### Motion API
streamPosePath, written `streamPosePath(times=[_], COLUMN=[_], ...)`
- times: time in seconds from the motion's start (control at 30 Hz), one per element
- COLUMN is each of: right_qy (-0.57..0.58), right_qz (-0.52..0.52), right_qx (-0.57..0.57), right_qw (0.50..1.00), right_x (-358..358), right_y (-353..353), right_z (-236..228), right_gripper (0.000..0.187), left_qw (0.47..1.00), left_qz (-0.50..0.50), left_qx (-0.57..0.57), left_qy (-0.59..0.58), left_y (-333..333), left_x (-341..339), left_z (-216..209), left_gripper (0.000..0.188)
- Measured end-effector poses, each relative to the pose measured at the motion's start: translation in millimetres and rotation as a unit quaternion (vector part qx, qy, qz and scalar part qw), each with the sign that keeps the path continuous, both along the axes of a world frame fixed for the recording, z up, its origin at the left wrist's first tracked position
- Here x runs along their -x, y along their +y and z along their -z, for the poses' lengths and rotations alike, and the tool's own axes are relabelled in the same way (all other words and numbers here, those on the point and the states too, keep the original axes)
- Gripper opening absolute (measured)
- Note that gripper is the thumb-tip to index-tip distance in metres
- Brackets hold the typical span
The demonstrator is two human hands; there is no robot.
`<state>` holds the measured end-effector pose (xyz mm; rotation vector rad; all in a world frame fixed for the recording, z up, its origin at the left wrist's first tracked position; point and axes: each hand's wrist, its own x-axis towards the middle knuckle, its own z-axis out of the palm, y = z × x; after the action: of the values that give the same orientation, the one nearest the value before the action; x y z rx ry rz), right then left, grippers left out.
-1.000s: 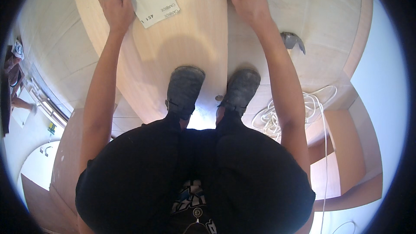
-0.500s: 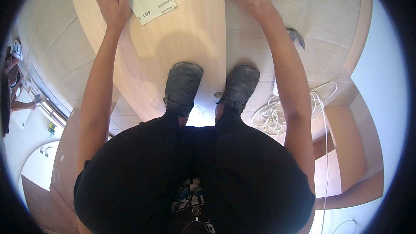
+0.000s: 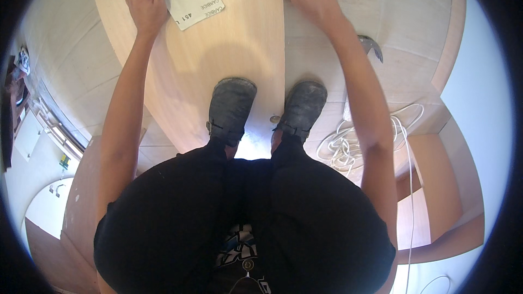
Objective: The person sits on the floor and uses a hammer to tap a small white card onto a large light-colored board. They then use a blue tool to press along the edge of the board.
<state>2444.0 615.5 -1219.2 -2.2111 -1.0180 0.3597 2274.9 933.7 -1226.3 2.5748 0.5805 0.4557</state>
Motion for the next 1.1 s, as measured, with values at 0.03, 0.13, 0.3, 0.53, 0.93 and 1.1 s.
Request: streamPosePath(times=[0.03, 0.13, 0.3, 0.53, 0.93, 1.1], right_qy=[0.017, 0.147, 0.342, 0.355, 0.398, 0.407], right_qz=[0.054, 0.226, 0.372, 0.369, 0.396, 0.399], right_qx=[-0.019, -0.065, -0.124, -0.143, -0.219, -0.226], right_qw=[0.998, 0.961, 0.854, 0.847, 0.798, 0.79], right_x=[12.4, 51.2, 77.7, 70.2, 76.7, 77.3], right_y=[-2.1, -3.7, -1.1, -7.7, -5.5, -5.5], right_z=[-1.7, -8.3, -9.1, -1.8, 3.3, 3.3], right_gripper=[0.017, 0.023, 0.026, 0.021, 0.02, 0.02], left_qw=[1.0, 1.0, 1.0, 0.999, 0.999, 1.0], left_qz=[0.0, 0.002, 0.002, 0.006, 0.006, 0.011], left_qx=[-0.001, -0.006, -0.009, -0.028, -0.033, -0.014], left_qy=[-0.002, -0.003, -0.011, -0.021, -0.027, -0.013], left_y=[0.8, 1.9, 0.2, 6.9, 7.0, 1.9], left_x=[0.1, 1.0, 0.2, 5.7, 6.0, 3.3], left_z=[0.5, 3.6, 8.0, 22.3, 21.3, 11.6], left_gripper=[0.026, 0.026, 0.027, 0.03, 0.03, 0.029])
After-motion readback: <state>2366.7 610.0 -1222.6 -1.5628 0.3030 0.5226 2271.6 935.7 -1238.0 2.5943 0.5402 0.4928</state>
